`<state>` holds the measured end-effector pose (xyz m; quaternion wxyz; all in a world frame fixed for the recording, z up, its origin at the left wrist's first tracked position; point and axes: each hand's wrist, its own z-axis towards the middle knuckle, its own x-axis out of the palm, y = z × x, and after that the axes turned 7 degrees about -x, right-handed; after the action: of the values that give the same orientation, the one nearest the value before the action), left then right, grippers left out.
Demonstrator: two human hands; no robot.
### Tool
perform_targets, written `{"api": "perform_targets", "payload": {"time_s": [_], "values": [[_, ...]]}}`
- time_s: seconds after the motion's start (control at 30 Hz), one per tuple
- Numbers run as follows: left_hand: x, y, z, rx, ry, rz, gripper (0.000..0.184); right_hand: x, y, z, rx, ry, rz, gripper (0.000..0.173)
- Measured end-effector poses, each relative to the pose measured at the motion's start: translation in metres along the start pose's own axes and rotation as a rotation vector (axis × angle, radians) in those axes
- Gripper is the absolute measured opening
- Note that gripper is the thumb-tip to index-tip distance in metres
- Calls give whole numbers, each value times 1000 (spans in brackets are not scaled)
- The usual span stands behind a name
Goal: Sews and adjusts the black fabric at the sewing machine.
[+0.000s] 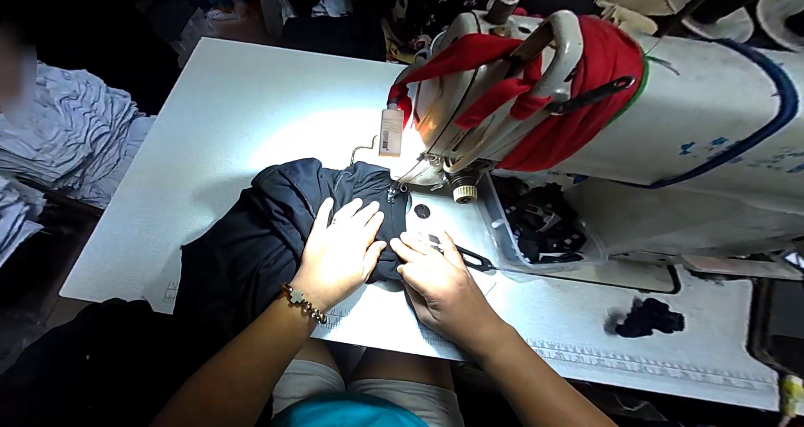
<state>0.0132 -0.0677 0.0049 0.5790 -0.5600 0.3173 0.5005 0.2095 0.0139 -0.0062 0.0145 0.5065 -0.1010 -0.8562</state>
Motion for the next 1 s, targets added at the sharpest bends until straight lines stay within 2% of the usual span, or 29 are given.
{"api": "perform_targets", "payload": {"time_s": [0.4,0.6,1.0], "values": [[-1,7,9,4,26,-13,47,1,-1,6,37,-7,10,19],[-4,10,20,-8,61,-13,46,1,-3,14,71,45,-4,19],[-6,15,35,-36,104,6,47,4,-15,27,92,11,-20,22]]}}
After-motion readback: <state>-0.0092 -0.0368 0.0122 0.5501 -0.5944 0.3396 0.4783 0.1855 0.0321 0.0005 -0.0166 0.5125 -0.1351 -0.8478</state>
